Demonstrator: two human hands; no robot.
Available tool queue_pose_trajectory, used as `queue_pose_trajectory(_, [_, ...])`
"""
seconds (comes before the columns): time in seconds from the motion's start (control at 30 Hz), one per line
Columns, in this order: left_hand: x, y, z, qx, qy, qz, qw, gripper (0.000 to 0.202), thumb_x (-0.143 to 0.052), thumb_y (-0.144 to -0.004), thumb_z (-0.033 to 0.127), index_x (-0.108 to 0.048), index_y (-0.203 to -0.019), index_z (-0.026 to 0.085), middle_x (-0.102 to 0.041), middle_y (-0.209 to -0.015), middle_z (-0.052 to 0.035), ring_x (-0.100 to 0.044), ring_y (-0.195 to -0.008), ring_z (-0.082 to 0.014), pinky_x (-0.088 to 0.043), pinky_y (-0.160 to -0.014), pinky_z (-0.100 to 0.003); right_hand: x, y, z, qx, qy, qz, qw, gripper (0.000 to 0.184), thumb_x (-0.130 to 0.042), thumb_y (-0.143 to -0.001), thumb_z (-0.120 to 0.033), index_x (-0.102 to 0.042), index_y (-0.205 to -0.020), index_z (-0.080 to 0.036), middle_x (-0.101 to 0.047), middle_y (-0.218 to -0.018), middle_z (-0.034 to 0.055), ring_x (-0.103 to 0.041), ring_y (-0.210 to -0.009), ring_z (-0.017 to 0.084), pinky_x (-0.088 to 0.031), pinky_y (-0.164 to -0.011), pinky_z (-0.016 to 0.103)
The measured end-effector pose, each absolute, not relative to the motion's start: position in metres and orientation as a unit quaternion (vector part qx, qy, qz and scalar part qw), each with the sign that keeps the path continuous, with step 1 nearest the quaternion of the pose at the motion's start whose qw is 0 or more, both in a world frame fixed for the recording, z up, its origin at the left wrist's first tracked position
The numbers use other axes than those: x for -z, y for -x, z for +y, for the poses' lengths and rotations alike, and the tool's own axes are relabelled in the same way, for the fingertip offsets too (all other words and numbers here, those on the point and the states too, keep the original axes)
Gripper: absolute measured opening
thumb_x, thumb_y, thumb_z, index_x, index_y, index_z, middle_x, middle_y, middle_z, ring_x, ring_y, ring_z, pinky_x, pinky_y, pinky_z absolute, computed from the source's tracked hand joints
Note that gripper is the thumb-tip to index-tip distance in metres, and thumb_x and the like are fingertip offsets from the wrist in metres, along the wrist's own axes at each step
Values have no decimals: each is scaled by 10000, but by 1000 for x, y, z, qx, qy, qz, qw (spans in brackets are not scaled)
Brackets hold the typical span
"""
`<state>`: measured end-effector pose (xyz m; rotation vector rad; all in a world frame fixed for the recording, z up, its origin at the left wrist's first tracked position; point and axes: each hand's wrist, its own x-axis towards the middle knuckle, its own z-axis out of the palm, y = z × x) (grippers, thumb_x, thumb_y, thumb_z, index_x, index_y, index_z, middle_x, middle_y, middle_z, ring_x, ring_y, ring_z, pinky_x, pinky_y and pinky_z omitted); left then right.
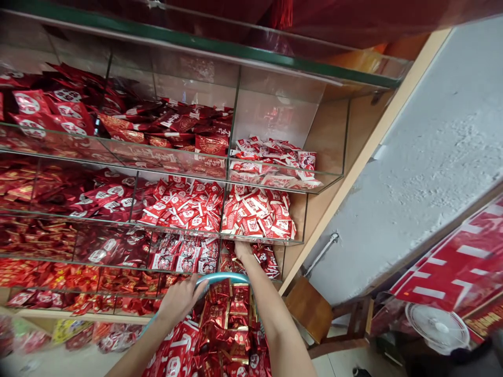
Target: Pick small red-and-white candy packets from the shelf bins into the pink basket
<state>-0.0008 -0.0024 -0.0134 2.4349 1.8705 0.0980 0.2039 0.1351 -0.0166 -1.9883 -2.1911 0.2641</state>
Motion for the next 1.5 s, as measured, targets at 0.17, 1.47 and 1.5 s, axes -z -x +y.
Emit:
queue_pose_trajectory(0.17, [17, 1, -1, -42, -794, 606, 23, 565, -158, -877, 512, -504, -1102, 125, -628, -854, -147, -613, -749, -217, -434, -650, -294, 12, -210, 115, -66, 670, -731, 115, 398, -342, -799, -96, -469, -1175, -114, -531, -1172, 154, -488, -1060, 235, -330, -902, 303])
queue_pose_trajectory(1.47, [16, -2, -1, -40, -788, 614, 28, 616, -81, -868, 532, -517, -1064, 143, -633, -795, -114, -615, -720, -234, -436, -595, -299, 17, -242, 108, 80, 654, -753, -4, 447, -256, -849, -107, -438, -1249, -190, -537, -1195, 123, -470, -1095, 227, -199, -985, 366])
queue_pose_trajectory(1.5, [16, -2, -1, -37, -788, 614, 33, 617, -77, -869, 529, -515, -1071, 143, -633, -813, -121, -614, -732, -234, -436, -603, -301, 16, -243, 110, 68, 647, -759, -2, 450, -262, -850, -111, -431, -1256, -200, -538, -1197, 110, -473, -1095, 219, -206, -988, 351])
